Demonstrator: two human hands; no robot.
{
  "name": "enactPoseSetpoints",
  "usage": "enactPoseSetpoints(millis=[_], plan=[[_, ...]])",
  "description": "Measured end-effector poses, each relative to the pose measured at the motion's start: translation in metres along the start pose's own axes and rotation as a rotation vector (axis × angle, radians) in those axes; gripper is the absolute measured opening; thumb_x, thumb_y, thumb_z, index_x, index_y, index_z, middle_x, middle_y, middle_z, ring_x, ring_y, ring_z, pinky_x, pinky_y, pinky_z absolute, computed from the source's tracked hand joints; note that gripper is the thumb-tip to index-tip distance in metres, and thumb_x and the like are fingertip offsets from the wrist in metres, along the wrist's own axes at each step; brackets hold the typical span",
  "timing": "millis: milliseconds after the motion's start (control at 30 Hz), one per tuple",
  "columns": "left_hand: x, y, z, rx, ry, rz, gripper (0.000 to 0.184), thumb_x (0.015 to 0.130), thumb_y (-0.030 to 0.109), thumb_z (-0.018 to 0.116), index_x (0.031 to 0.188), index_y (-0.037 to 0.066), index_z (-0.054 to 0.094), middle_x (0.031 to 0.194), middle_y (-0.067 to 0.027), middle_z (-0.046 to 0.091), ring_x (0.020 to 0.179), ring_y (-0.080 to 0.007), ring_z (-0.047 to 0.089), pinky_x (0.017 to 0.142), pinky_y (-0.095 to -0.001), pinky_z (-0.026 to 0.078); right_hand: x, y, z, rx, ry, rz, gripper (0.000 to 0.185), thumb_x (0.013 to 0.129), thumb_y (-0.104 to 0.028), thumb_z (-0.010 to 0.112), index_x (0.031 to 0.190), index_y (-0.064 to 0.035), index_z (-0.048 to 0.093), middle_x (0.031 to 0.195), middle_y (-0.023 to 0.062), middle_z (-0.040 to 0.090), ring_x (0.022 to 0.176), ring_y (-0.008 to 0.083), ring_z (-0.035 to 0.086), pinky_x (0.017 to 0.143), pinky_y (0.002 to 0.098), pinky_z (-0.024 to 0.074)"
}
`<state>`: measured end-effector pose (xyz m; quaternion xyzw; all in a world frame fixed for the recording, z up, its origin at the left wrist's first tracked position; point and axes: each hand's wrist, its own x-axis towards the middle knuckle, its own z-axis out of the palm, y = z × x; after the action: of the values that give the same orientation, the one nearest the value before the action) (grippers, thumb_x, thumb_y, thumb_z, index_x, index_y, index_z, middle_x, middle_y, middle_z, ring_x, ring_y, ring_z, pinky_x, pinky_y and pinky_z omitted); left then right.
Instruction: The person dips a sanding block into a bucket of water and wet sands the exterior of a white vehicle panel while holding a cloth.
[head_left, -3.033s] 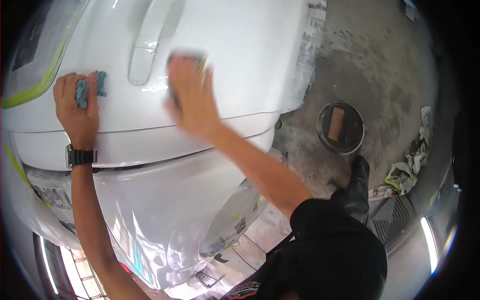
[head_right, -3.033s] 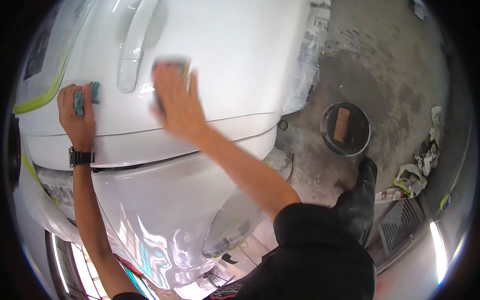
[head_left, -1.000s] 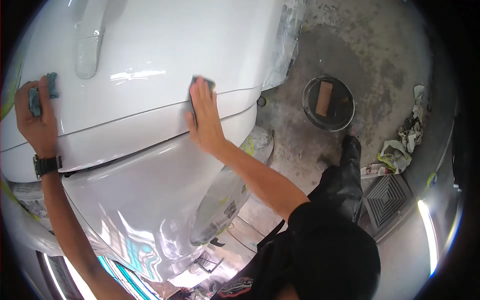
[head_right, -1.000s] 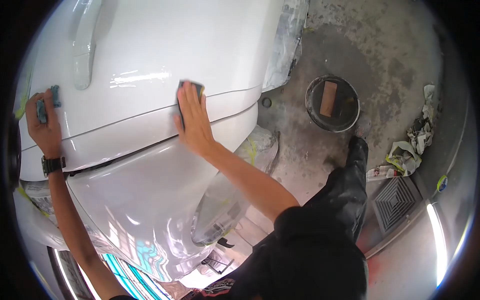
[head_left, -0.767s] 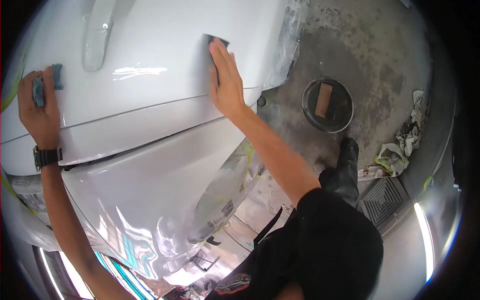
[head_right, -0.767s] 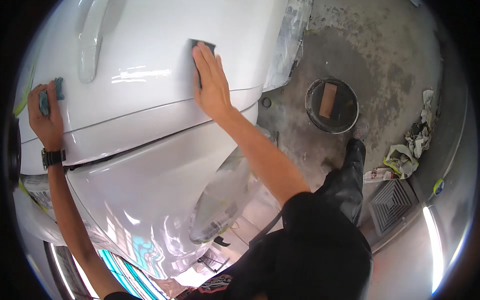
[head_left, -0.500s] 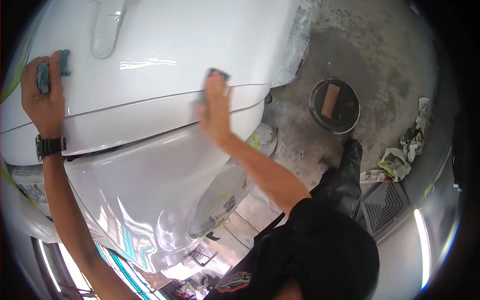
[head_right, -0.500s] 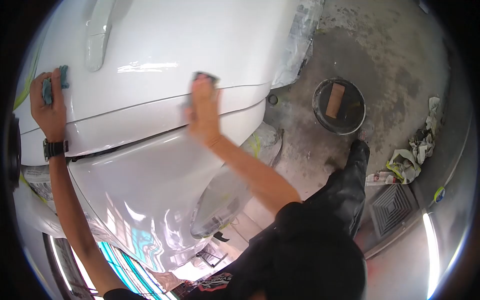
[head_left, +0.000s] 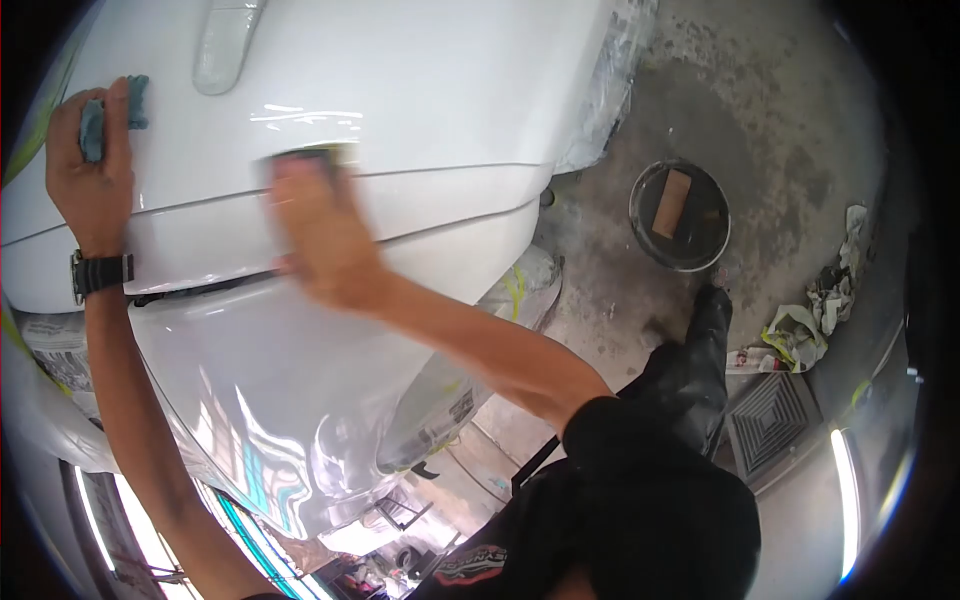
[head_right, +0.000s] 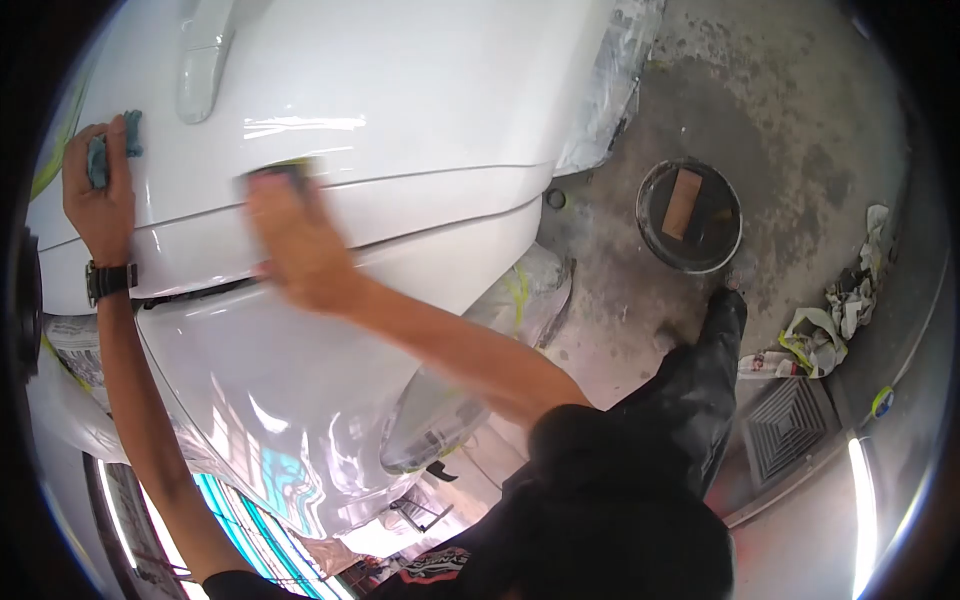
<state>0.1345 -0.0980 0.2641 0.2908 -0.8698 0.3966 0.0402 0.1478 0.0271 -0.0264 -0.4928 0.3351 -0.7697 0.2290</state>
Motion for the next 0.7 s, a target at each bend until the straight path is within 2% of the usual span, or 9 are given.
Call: enactPoseSetpoints(millis=[67, 133, 233, 333, 400, 467, 533, 600, 700], plan=[[-0.003, 0.003, -0.001, -0.004, -0.016, 0.004, 0.018, 0.096, 0.017, 0.072, 0.106, 0.003, 0.07, 0.102, -0.0086, 0.072, 0.091, -0.0215, 0.067, 0.085, -0.0327, 0.052, 0.033, -0.036, -0.002, -0.018, 0.023, -0.075, 0.073, 0.088, -0.034, 0.069, 0.146, 0.0044, 0.046, 0.157, 0.0234, 0.039, 0.15, 0.0377, 0.031, 0.117, 0.0663, 0.0221], [0.001, 0.002, 0.001, -0.021, 0.026, 0.014, 0.019, 0.095, 0.02, 0.073, 0.104, 0.003, 0.071, 0.1, -0.0082, 0.072, 0.089, -0.0215, 0.067, 0.082, -0.0324, 0.052, 0.004, 0.008, -0.021, -0.041, -0.124, -0.055, 0.076, 0.09, -0.034, 0.067, 0.152, 0.0021, 0.039, 0.16, 0.0224, 0.034, 0.151, 0.0379, 0.029, 0.118, 0.0671, 0.0189], [0.002, 0.0, 0.003, -0.057, 0.066, 0.021, 0.023, 0.094, 0.025, 0.076, 0.1, 0.003, 0.071, 0.097, -0.0077, 0.072, 0.085, -0.0216, 0.067, 0.078, -0.0325, 0.053, -0.08, 0.078, -0.067, -0.282, -0.179, 0.306, 0.08, 0.097, -0.018, 0.058, 0.163, -0.0054, 0.016, 0.168, 0.0236, 0.015, 0.156, 0.04, 0.015, 0.119, 0.0683, 0.0061], [-0.001, 0.006, -0.001, -0.03, 0.024, 0.013, 0.021, 0.095, 0.022, 0.074, 0.102, 0.002, 0.071, 0.097, -0.0085, 0.071, 0.086, -0.0219, 0.067, 0.079, -0.0333, 0.052, -0.048, 0.063, -0.034, -0.099, 0.128, 0.102, 0.078, 0.097, -0.02, 0.057, 0.163, -0.0042, 0.017, 0.167, 0.0257, 0.016, 0.155, 0.0424, 0.014, 0.119, 0.0667, 0.006], [0.001, 0.003, -0.001, 0.009, 0.022, 0.033, 0.018, 0.097, 0.017, 0.072, 0.105, 0.001, 0.069, 0.099, -0.0096, 0.071, 0.089, -0.0225, 0.066, 0.082, -0.0337, 0.052, 0.022, 0.016, -0.015, -0.024, -0.043, 0.05, 0.074, 0.097, -0.03, 0.057, 0.158, -0.0004, 0.028, 0.165, 0.0265, 0.021, 0.153, 0.0438, 0.02, 0.119, 0.0672, 0.0117], [0.003, 0.007, -0.001, 0.017, 0.002, 0.02, 0.018, 0.097, 0.017, 0.071, 0.105, 0.001, 0.069, 0.098, -0.0099, 0.07, 0.088, -0.0225, 0.065, 0.082, -0.0336, 0.051, 0.053, -0.009, -0.014, -0.1, 0.022, -0.08, 0.077, 0.092, -0.037, 0.063, 0.155, -0.0033, 0.035, 0.166, 0.0163, 0.026, 0.153, 0.0354, 0.024, 0.12, 0.0632, 0.0183], [0.0, 0.011, -0.002, 0.016, -0.006, 0.01, 0.018, 0.097, 0.016, 0.071, 0.105, 0.0, 0.068, 0.098, -0.0102, 0.069, 0.088, -0.0226, 0.065, 0.082, -0.0334, 0.051, 0.037, 0.019, -0.044, -0.167, -0.159, -0.158, 0.075, 0.092, -0.035, 0.064, 0.156, -0.0053, 0.035, 0.166, 0.0147, 0.029, 0.153, 0.0335, 0.026, 0.12, 0.0621, 0.0204], [0.001, 0.013, -0.001, 0.003, 0.013, 0.024, 0.017, 0.098, 0.015, 0.07, 0.104, -0.001, 0.067, 0.098, -0.0104, 0.068, 0.088, -0.0226, 0.064, 0.083, -0.0333, 0.05, -0.02, 0.069, -0.062, -0.252, -0.092, -0.121, 0.067, 0.092, -0.031, 0.065, 0.151, -0.0079, 0.043, 0.16, 0.0126, 0.038, 0.147, 0.0305, 0.038, 0.118, 0.061, 0.0258], [0.003, 0.007, -0.003, -0.042, -0.003, 0.048, 0.015, 0.096, 0.012, 0.071, 0.101, -0.002, 0.067, 0.096, -0.0109, 0.067, 0.086, -0.0233, 0.063, 0.081, -0.0334, 0.05, -0.04, 0.136, -0.106, -0.321, -0.072, 0.027, 0.062, 0.095, -0.021, 0.063, 0.152, -0.0072, 0.042, 0.161, 0.013, 0.038, 0.147, 0.0341, 0.038, 0.118, 0.0621, 0.0247]])
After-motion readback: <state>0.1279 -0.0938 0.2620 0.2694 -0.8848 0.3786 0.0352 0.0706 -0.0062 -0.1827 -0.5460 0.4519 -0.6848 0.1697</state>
